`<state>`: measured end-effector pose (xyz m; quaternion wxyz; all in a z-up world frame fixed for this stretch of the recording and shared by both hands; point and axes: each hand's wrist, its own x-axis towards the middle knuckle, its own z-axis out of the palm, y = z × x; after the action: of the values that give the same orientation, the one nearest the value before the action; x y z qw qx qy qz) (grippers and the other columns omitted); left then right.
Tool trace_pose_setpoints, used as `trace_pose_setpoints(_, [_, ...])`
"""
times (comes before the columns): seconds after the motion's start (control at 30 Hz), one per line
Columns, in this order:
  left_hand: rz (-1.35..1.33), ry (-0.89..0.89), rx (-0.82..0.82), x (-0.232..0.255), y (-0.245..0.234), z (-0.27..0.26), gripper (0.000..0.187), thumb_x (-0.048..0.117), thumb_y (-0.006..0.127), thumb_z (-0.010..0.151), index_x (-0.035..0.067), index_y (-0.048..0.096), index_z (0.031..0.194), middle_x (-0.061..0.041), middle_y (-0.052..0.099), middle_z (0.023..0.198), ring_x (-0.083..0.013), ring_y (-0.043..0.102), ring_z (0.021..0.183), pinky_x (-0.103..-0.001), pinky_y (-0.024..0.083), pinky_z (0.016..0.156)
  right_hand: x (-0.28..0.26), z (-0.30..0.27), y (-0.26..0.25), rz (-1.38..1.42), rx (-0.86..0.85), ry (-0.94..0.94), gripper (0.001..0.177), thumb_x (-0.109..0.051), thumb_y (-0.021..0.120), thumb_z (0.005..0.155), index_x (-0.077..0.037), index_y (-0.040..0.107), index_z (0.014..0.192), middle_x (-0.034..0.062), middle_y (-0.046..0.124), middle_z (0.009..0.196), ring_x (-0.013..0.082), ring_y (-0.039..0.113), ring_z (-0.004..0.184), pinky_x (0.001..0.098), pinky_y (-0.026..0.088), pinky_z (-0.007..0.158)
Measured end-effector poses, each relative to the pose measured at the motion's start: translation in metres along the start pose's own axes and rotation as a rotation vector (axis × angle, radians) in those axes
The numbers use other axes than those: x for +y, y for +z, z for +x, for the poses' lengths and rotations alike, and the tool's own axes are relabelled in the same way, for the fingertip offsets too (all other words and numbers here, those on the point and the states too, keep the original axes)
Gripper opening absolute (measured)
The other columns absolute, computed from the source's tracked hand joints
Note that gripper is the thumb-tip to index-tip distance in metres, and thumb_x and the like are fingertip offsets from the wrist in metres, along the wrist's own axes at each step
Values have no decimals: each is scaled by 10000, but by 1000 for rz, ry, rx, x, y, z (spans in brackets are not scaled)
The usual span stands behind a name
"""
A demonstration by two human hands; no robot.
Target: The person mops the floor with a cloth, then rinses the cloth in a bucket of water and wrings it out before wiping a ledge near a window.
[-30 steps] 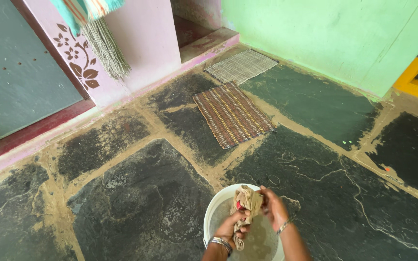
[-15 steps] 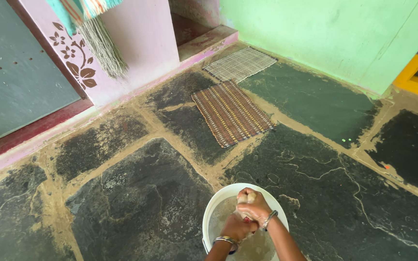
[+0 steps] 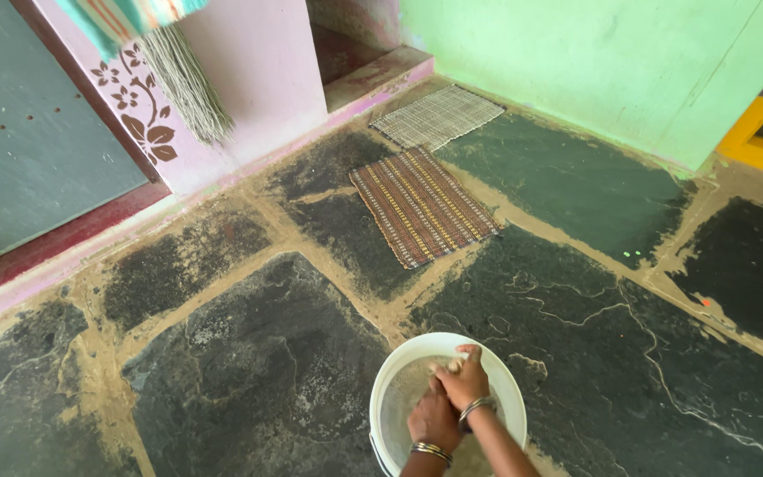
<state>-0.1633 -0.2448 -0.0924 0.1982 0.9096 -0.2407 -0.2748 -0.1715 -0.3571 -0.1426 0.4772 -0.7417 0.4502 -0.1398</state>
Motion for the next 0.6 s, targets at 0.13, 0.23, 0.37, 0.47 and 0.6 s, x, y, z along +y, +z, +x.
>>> trace_pose_setpoints(0.13, [-619, 302, -90, -31, -1, 21, 380, 363, 838, 773, 62, 790, 1001, -80, 794, 813, -154, 742, 661, -323, 601, 595, -25, 2, -57, 640, -521, 115, 801, -603, 733, 821, -78, 521, 1387, 144, 663, 1261, 294, 623, 1209, 415, 576, 969])
trace_pose_setpoints(0.23, [-1211, 192, -768, -53, -17, 29, 411, 421, 752, 939, 66, 625, 1103, -29, 691, 797, -72, 572, 514, -193, 388, 387, -49, -24, -77, 1049, -618, 237, 801, -677, 560, 857, -78, 516, 1387, 147, 682, 1238, 335, 619, 1136, 492, 531, 934])
trace_pose_setpoints(0.37, [-1420, 214, -995, -51, -17, 4, 405, 434, 725, 914, 98, 640, 1124, -39, 688, 802, -55, 546, 514, -173, 349, 382, -72, -53, -70, 1435, -947, 131, 941, -744, 604, 667, -206, 544, 1436, 134, 725, 1262, 346, 691, 1137, 542, 559, 860])
trace_pose_setpoints(0.47, [-1395, 276, -1034, -41, -21, -12, 434, 430, 726, 917, 85, 671, 1176, -18, 678, 807, -50, 546, 524, -186, 393, 421, -70, -38, -75, 1451, -1195, -104, 536, -227, 673, 964, -70, 485, 1440, 69, 681, 980, 224, 678, 978, 480, 582, 963])
trace_pose_setpoints(0.6, [-1002, 198, -724, -25, -21, 2, 368, 349, 767, 844, 132, 659, 1122, -17, 670, 790, -70, 560, 533, -212, 404, 434, -73, -22, -80, 853, -781, -79, 602, -39, 711, 866, -69, 567, 1449, 61, 639, 735, 149, 629, 637, 330, 569, 596])
